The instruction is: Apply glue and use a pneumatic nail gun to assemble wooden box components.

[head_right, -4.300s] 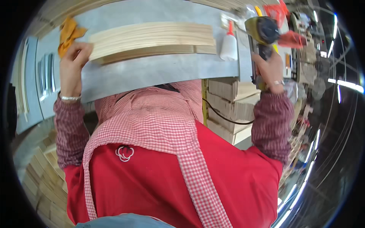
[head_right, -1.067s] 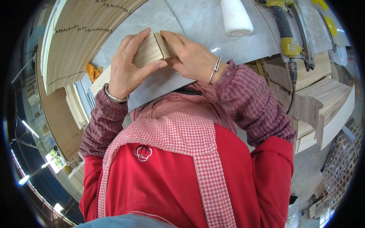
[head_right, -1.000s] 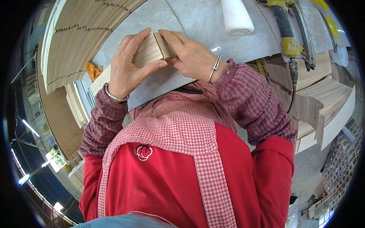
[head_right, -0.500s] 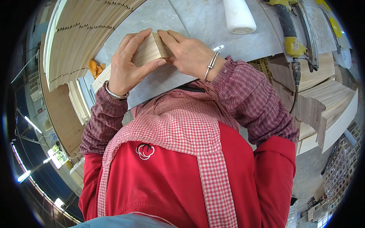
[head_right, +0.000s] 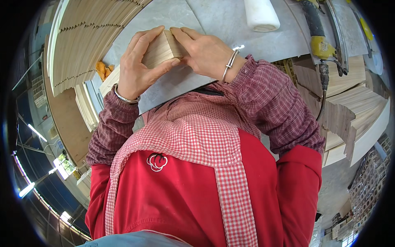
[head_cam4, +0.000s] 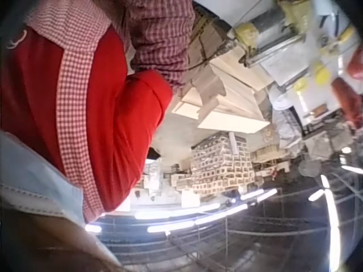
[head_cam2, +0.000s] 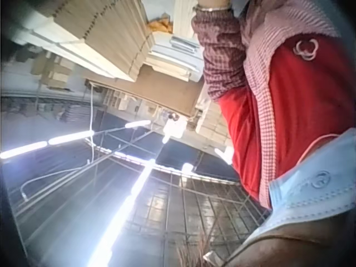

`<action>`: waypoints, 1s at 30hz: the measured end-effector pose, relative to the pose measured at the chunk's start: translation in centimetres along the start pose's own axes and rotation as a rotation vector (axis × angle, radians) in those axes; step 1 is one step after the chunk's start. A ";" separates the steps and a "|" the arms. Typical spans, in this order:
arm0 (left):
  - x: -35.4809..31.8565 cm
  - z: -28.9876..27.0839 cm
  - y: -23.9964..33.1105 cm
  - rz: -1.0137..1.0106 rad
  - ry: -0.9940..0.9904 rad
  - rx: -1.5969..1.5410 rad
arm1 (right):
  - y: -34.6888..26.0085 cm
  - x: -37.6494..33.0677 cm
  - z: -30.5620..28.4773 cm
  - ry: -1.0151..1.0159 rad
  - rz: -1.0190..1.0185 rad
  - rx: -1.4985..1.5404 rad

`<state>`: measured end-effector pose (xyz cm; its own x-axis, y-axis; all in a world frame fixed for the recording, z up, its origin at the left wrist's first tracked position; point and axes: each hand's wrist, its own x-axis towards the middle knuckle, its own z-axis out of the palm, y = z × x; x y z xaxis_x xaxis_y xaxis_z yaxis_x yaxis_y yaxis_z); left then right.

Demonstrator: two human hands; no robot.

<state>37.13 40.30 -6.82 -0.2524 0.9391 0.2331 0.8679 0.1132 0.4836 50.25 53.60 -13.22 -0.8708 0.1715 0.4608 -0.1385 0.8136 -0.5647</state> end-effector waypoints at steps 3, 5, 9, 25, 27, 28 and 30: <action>0.0 -0.1 0.2 -0.040 -0.017 -0.014 | -0.1 0.0 -0.1 -0.017 0.040 0.033; 0.0 -0.1 0.3 -0.053 -0.025 -0.018 | -0.1 0.0 -0.1 -0.020 0.054 0.046; 0.2 0.1 0.6 -0.034 0.005 0.019 | 0.2 0.0 0.1 -0.001 0.038 0.051; 0.2 0.5 0.2 0.006 0.035 0.038 | 0.5 -0.1 0.2 -0.039 0.130 0.145; 0.2 0.5 0.2 0.012 0.036 0.028 | 0.6 -0.2 0.2 -0.035 0.187 0.283; 0.2 0.5 0.1 0.014 0.037 0.022 | 0.7 -0.3 0.2 -0.035 0.215 0.351; 0.2 0.4 0.0 0.014 0.041 0.015 | 0.8 -0.4 0.3 -0.038 0.240 0.419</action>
<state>37.28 40.66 -7.08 -0.2570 0.9265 0.2749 0.8779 0.1049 0.4672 50.31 54.06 -14.07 -0.9167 0.3009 0.2627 -0.1024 0.4586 -0.8827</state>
